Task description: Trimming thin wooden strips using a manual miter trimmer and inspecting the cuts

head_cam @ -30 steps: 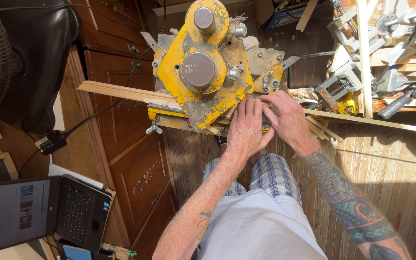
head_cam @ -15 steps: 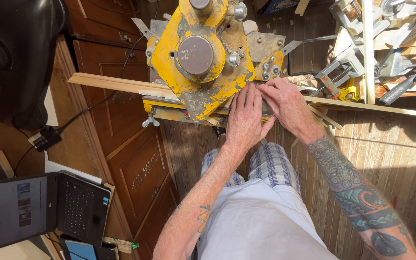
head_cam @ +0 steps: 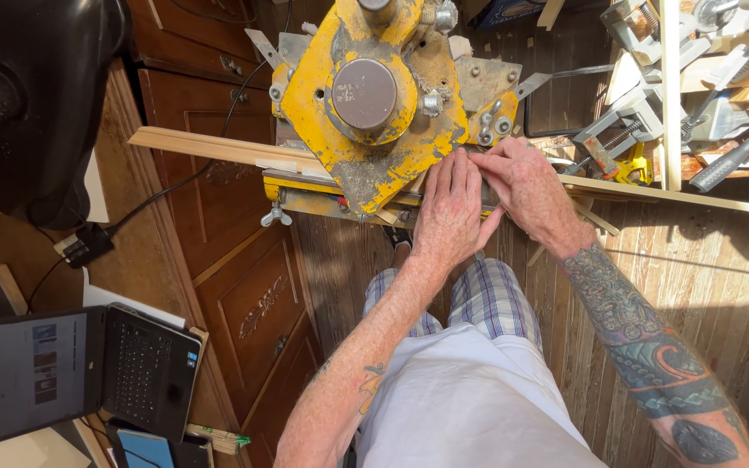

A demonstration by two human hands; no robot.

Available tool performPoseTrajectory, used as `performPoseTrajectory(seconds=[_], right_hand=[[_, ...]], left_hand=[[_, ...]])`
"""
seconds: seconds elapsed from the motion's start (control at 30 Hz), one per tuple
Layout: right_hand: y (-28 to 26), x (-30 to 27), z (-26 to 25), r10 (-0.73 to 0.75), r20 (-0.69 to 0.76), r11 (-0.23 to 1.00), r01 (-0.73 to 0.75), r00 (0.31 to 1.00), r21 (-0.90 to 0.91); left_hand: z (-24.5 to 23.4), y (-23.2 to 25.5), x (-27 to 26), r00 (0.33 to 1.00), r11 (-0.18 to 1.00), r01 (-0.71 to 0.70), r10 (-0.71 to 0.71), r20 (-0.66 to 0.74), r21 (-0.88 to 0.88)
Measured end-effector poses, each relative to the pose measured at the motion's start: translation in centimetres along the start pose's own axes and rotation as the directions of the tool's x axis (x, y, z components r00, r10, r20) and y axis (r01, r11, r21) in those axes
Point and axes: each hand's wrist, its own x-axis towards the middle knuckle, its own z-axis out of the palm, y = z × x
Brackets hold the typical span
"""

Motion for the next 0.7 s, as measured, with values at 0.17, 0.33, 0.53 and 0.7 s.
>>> performPoseTrajectory(seconds=[0.17, 0.33, 0.53, 0.7], right_hand=[[-0.1, -0.1, -0.7, 0.008, 0.016, 1.000, -0.009, 1.000, 0.020], [0.2, 0.3, -0.6, 0.033, 0.030, 0.997, -0.036, 0.999, 0.075], [-0.1, 0.9, -0.8, 0.075, 0.064, 0.996, -0.078, 0.995, 0.048], [-0.4, 0.9, -0.8, 0.093, 0.073, 0.995, -0.095, 0.993, 0.026]], left_hand=[[0.4, 0.1, -0.2, 1.000, 1.000, -0.008, 0.008, 0.006, -0.011], [0.4, -0.3, -0.4, 1.000, 0.999, -0.008, 0.008, -0.017, -0.041], [-0.2, -0.5, -0.7, 0.998, 0.993, -0.020, 0.013, -0.062, -0.119], [0.1, -0.4, -0.9, 0.999, 0.988, 0.002, -0.008, -0.039, -0.152]])
